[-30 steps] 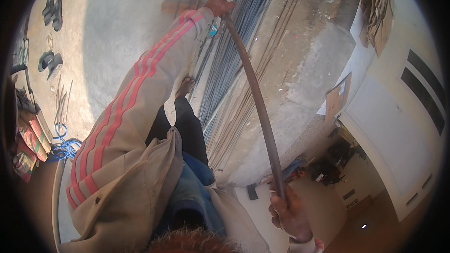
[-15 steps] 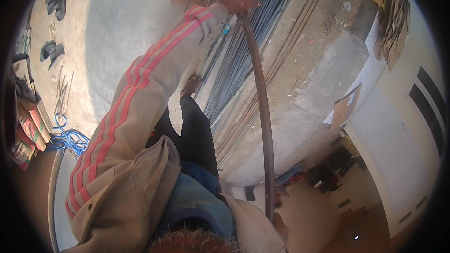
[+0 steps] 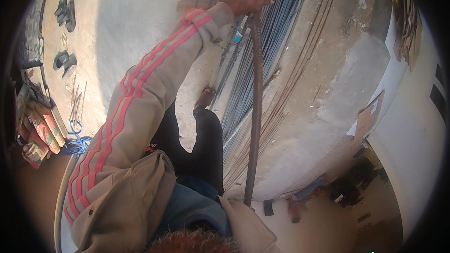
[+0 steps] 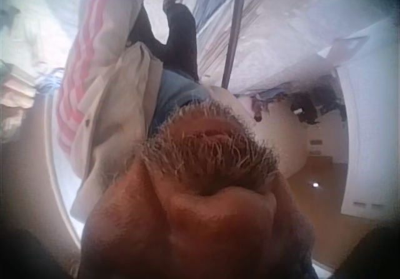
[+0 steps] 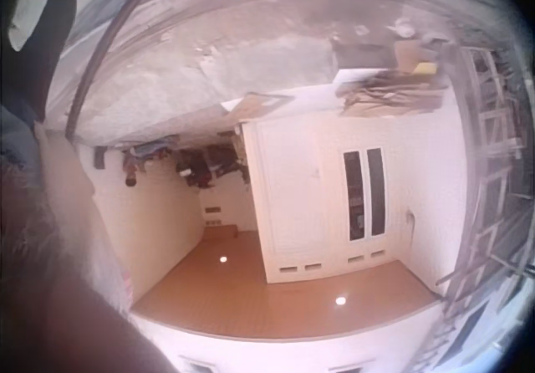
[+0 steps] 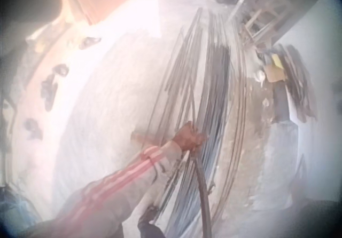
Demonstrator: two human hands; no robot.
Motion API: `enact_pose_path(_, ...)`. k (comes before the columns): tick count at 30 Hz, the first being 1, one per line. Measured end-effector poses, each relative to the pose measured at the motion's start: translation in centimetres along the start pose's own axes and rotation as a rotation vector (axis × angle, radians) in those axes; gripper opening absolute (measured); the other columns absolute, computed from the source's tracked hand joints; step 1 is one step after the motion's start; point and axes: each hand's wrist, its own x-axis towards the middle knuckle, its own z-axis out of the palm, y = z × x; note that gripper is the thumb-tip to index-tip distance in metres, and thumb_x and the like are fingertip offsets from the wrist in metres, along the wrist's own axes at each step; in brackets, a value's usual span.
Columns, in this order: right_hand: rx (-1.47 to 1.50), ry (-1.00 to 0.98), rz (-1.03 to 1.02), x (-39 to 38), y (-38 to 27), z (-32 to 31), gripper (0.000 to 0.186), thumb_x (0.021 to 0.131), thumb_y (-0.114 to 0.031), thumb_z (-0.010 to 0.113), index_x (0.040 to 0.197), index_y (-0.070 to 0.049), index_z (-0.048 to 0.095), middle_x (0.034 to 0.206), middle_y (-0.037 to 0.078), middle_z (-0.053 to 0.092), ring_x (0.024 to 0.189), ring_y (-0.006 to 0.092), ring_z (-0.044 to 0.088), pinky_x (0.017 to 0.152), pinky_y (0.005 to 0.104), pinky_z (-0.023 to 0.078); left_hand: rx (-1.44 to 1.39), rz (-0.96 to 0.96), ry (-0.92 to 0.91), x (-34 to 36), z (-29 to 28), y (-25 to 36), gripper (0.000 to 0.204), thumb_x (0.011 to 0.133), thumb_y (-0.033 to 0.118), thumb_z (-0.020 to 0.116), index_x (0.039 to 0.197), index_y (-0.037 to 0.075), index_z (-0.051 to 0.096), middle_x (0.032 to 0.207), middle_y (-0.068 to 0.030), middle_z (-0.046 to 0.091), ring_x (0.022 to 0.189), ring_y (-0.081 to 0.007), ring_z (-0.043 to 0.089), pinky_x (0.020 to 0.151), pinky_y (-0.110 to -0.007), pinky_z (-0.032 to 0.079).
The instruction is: The person bends long metal rods into U-shapes using a wooden block as a fulcrum. They measure the rods with a tape measure and mark them with a white marker before bending. The bent rods are placed on the floor after shaping.
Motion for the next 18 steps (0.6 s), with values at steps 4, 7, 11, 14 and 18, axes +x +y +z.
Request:
enact_pose_path(4, 0.067, -0.014, -0.033, 1.5, 2.3, 1.6, 0.035, 0.095, -0.035, 0.064, 0.087, -0.003, 0.053, 0.063, 0.003, 0.051, 0.058, 0.0114, 0.047, 0.054, 0.0320, 0.040, -0.056, -0.018, 0.040, 1.0, -0.6, -0.5, 0.033, 0.086, 0.028, 0.072, 0.097, 0.001, 0.057, 0.076, -0.0074, 0.062, 0.060, -0.0202, 0.063, 0.056, -0.031, 0.052)
enact_pose_path(7, 0.126, 0.001, -0.076, 2.1, 3.2, 2.1, 0.035, 0.095, -0.036, 0.064, 0.086, -0.003, 0.053, 0.063, 0.003, 0.050, 0.058, 0.0114, 0.047, 0.054, 0.0325, 0.040, -0.158, -0.101, 0.009, 1.5, -0.2, -0.6, 0.030, 0.086, 0.026, 0.072, 0.093, 0.001, 0.057, 0.074, -0.0080, 0.063, 0.065, -0.0210, 0.065, 0.062, -0.034, 0.054)
enact_pose_path(11, 0.247, -0.077, -0.143, 2.5, 3.9, 1.2, 0.035, 0.095, -0.034, 0.063, 0.085, -0.003, 0.052, 0.063, 0.004, 0.050, 0.059, 0.0115, 0.047, 0.053, 0.0336, 0.040, -0.189, -0.046, -0.037, 1.4, 0.2, 0.0, 0.055, 0.078, 0.033, 0.080, 0.104, -0.007, 0.053, 0.080, -0.0136, 0.066, 0.069, -0.0222, 0.071, 0.065, -0.033, 0.058)
enact_pose_path(14, 0.376, -0.153, -0.152, 1.8, 3.7, 0.7, 0.032, 0.096, -0.031, 0.063, 0.084, -0.003, 0.051, 0.063, 0.004, 0.051, 0.059, 0.0116, 0.047, 0.053, 0.0351, 0.040, -0.205, -0.073, -0.028, 0.9, -0.4, 0.6, 0.051, 0.078, 0.030, 0.081, 0.104, -0.006, 0.055, 0.084, -0.0130, 0.065, 0.070, -0.0216, 0.071, 0.064, -0.032, 0.058)
enact_pose_path(18, 0.331, -0.077, -0.104, 0.5, 2.7, 2.3, 0.030, 0.095, -0.028, 0.064, 0.085, -0.003, 0.052, 0.064, 0.004, 0.052, 0.061, 0.0116, 0.047, 0.053, 0.0352, 0.040, -0.233, -0.095, -0.044, 0.5, -0.6, 1.1, 0.050, 0.077, 0.030, 0.080, 0.102, -0.006, 0.056, 0.085, -0.0128, 0.065, 0.069, -0.0208, 0.070, 0.064, -0.031, 0.058)
